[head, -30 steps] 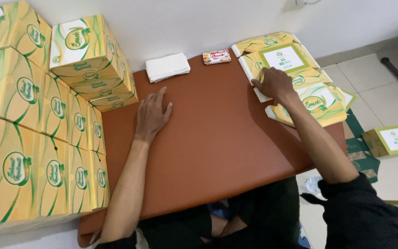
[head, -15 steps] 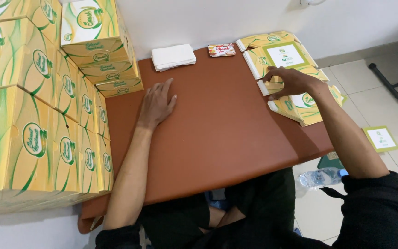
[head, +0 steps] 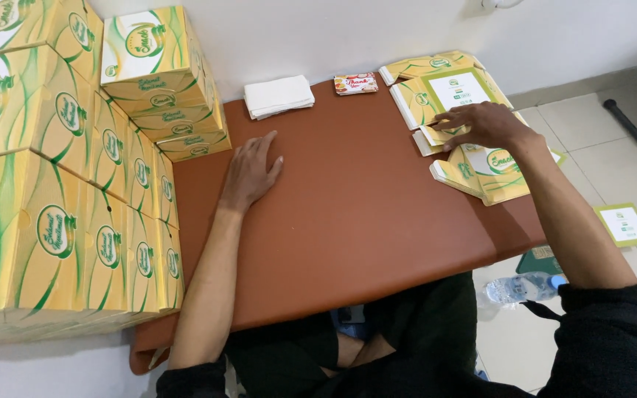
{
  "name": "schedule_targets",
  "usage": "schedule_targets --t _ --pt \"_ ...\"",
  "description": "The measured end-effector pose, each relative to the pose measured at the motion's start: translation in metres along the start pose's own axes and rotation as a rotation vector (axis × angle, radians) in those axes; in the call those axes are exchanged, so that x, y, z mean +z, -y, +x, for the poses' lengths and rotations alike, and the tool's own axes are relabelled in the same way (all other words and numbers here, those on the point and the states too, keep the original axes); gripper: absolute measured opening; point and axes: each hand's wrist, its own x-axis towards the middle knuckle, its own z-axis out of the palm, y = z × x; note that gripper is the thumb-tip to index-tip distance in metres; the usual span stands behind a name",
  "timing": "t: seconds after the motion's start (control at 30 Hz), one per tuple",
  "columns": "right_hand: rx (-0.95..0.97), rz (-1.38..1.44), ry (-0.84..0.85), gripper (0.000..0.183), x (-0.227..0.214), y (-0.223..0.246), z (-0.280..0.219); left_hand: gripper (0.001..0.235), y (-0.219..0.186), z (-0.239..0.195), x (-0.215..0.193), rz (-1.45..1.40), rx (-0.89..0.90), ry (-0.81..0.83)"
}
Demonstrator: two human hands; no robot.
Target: The person assembles a flat-packed cardboard box by folding the sides and locking the tabs. They then place a small white packet inside the box and close the lid to complete the assembly.
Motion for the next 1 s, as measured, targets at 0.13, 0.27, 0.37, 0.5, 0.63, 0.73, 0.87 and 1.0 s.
schedule_targets --t 0.13,0.27,0.37,0.5,0.63,0.73,0.87,1.0 --pt "-0.009 0.095 0.013 0.061 -0.005 -0.001 -0.002 0.059 0.003 -0.001 0.002 0.001 -0.003 -0.01" --pt "0.044 0.331 -0.043 0.051 -0.012 -0.003 -0.016 0.057 -0.001 0.0 0.001 -0.009 0.007 -0.039" --pt "-0.007 0.326 -0.185 0.042 0.004 -0.025 -0.011 0.057 -0.005 0.001 -0.002 -0.039 0.001 -0.056" --pt "-0.137 0.298 -0.512 0.047 0.011 -0.057 -0.003 0.057 -0.008 0.0 -0.006 -0.051 -0.013 -0.03" --pt "-0.143 0.304 -0.827 0.047 -0.007 -0.098 -0.007 0.058 -0.006 0.0 -0.004 -0.048 -0.005 -0.04" --pt "-0.204 0.669 -0.984 0.047 -0.049 -0.087 -0.039 0.056 -0.005 0.001 -0.002 -0.037 0.004 -0.048" --pt "0.131 1.268 -0.966 0.029 -0.073 -0.1 -0.059 0.06 0.001 0.0 0.003 -0.01 0.006 -0.042" --pt "0.204 1.441 -0.762 0.017 -0.027 -0.082 -0.076 0.062 -0.001 -0.002 0.001 -0.04 -0.007 -0.035"
